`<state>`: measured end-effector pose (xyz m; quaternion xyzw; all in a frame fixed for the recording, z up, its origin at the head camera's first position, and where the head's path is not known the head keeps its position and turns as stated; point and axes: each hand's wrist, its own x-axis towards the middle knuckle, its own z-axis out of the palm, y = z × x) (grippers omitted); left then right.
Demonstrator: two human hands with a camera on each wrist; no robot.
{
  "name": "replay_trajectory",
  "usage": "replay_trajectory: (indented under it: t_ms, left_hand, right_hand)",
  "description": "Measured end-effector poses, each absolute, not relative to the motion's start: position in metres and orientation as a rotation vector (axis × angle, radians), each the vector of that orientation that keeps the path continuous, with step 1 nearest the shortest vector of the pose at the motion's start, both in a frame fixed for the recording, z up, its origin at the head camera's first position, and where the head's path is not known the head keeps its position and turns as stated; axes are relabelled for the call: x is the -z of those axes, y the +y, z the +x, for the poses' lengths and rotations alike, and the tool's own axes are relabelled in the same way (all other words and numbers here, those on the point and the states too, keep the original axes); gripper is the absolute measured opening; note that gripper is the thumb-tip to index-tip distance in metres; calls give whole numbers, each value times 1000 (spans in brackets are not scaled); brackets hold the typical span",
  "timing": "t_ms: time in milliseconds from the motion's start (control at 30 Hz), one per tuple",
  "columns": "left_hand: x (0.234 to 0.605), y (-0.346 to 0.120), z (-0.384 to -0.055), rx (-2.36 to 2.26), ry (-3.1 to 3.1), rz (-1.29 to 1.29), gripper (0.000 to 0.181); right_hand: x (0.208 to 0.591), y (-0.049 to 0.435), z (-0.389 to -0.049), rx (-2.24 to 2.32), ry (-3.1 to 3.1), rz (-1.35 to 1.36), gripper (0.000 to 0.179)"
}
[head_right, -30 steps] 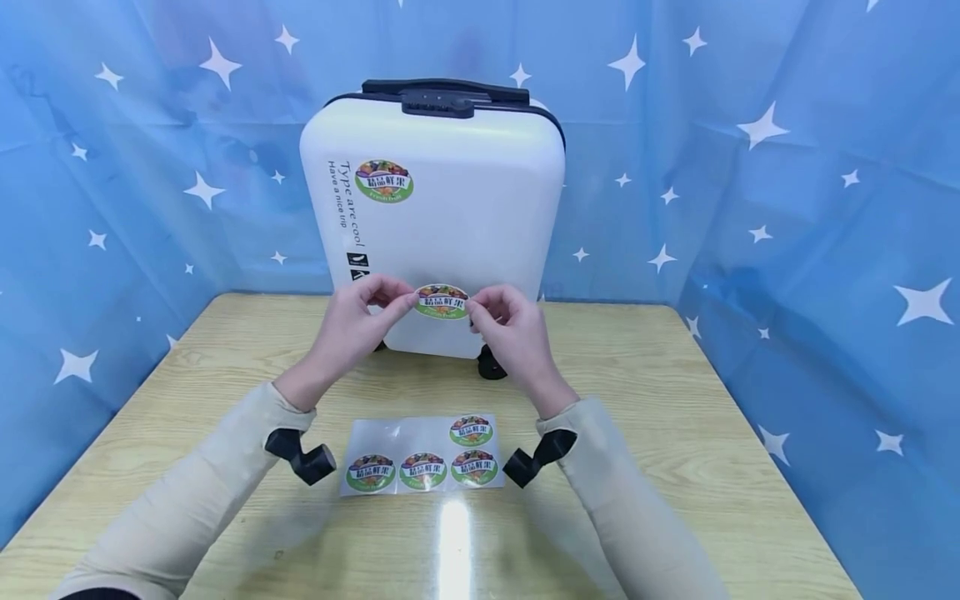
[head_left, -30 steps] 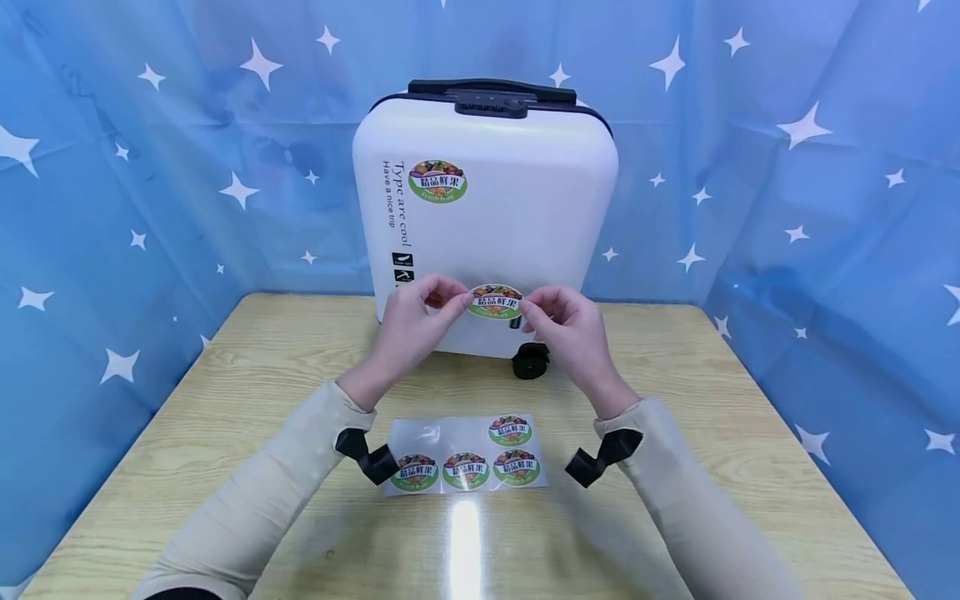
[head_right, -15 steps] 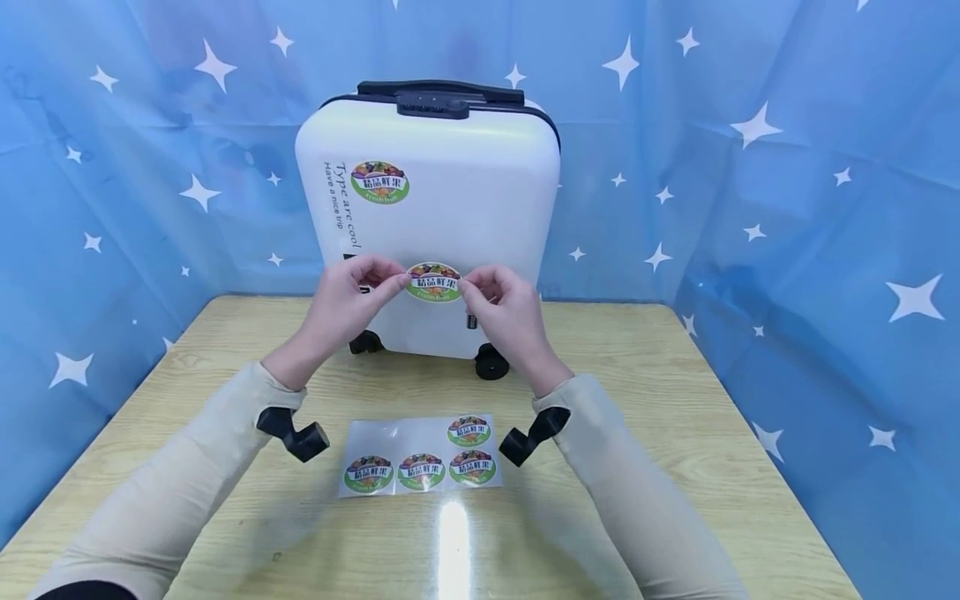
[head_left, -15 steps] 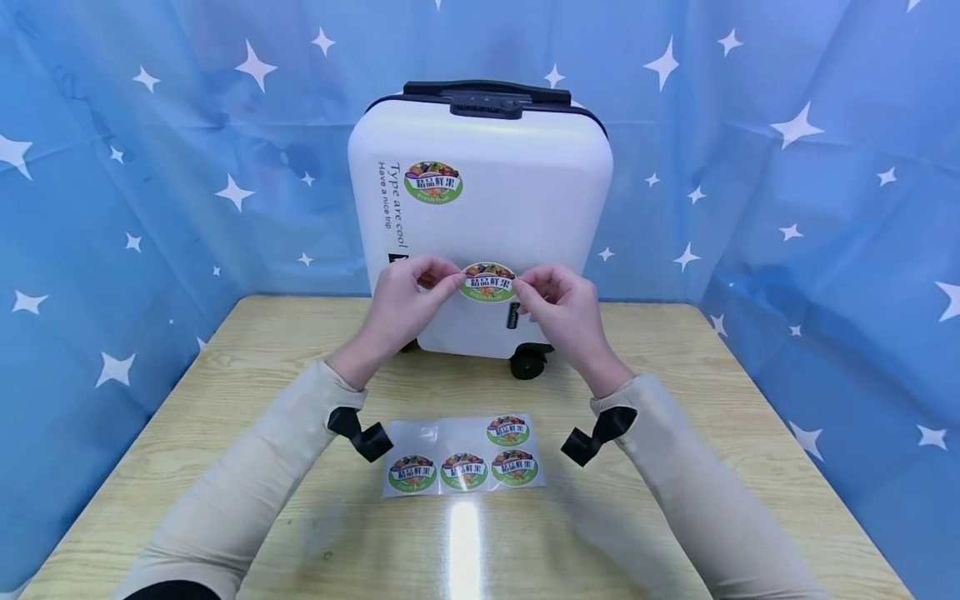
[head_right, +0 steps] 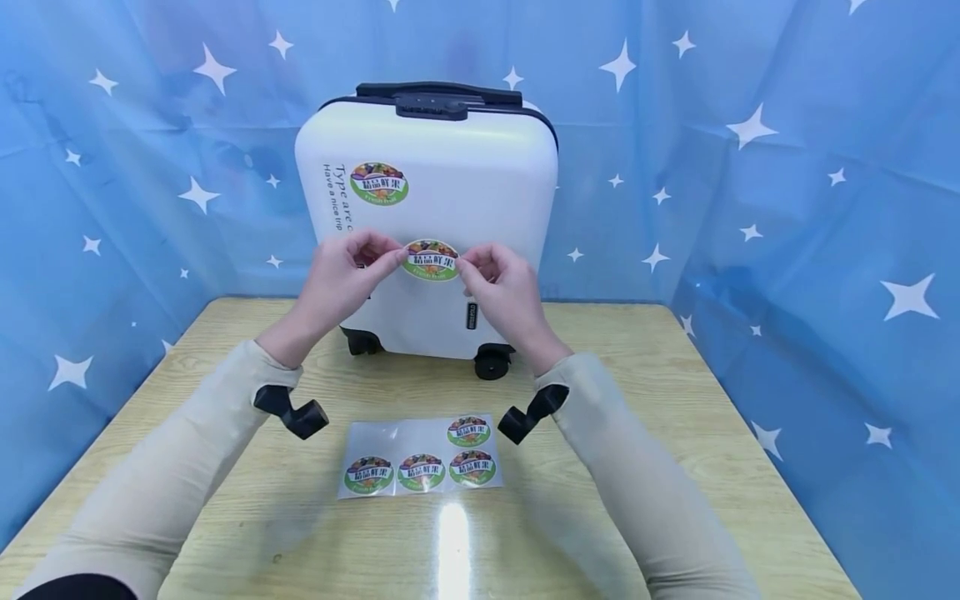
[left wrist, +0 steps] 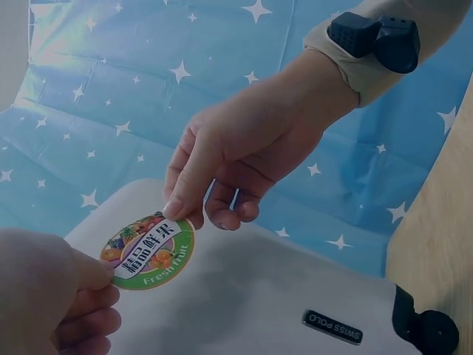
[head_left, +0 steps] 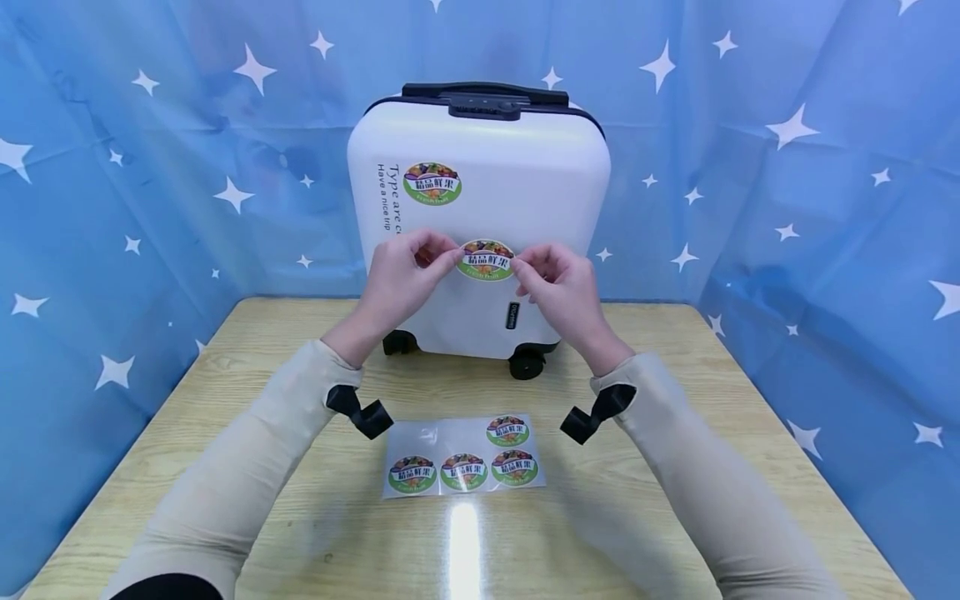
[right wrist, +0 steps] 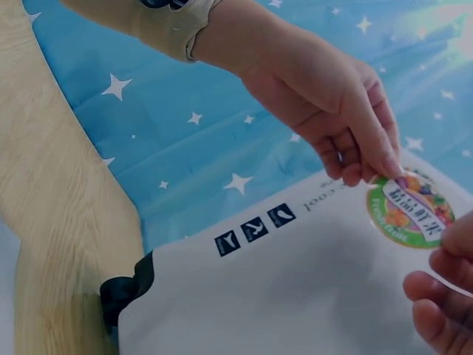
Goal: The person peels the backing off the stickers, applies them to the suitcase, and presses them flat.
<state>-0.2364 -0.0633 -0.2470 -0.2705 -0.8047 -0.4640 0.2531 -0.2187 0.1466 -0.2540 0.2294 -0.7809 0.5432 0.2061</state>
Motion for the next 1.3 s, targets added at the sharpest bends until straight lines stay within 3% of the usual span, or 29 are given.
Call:
replay_trajectory:
  t_ms: [133, 700, 1033, 1300]
  left_hand:
    - [240, -63, -238, 1251, -2212, -727, 13]
    - [226, -59, -253, 1199, -2186, -730, 14]
    - [209, -53, -262, 1169, -2205, -661, 14]
    - [200, -52, -266, 1135, -2227, -641, 17]
  right_hand:
    - [257, 150, -232, -1509, -2156, 637, 15]
    - [216, 138, -214, -1495, -2175, 566, 13]
    - [218, 146, -246, -1466, -2147, 523, 18]
    - [214, 146, -252, -1452, -2145, 498, 21]
